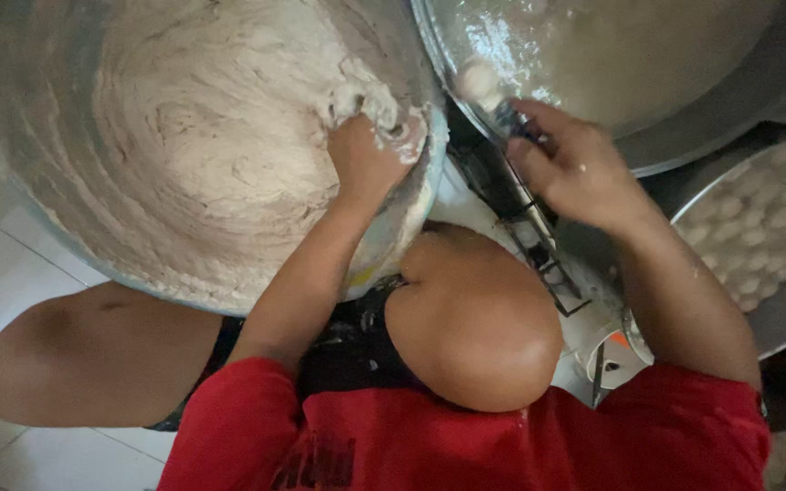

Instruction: The person scoops dough from a large mixing bowl using a small scoop and places the portions into a tray. The person repeats this process continuously, transferring dough from the bowl to the tray.

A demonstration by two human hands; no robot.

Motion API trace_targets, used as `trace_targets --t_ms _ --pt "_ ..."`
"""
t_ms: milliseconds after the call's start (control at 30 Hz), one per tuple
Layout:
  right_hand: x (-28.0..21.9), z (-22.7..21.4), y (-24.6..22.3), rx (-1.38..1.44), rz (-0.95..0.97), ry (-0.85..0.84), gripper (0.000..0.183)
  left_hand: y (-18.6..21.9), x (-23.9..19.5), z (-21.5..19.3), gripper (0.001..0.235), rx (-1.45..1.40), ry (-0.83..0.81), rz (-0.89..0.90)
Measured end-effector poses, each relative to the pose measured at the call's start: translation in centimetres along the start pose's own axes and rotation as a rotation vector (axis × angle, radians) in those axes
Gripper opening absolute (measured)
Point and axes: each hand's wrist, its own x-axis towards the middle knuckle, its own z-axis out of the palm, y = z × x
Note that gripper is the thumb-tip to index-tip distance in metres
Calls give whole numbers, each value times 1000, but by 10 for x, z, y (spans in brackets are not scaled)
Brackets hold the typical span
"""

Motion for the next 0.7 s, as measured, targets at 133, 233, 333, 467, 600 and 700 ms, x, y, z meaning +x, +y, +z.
trace_targets --t_ms 133,233,333,467,600,700 --pt "15 -14 20 -257 -308 170 39 -3 -1 3 24 -84 -44 35" --pt "23 -19 16 -258 -172 185 36 -3 -6 2 20 -282 -38 44" --pt "11 -18 3 -170 28 159 36 1 -8 2 21 -326 -22 57" --pt "-6 3 -17 -72 -120 15 41 13 -7 7 20 -273 -9 108" --pt "-9 21 -34 -53 -339 -10 42 14 -3 6 19 -269 -76 167" --pt "-4 18 -35 82 -77 -166 42 12 0 6 24 -168 -122 82"
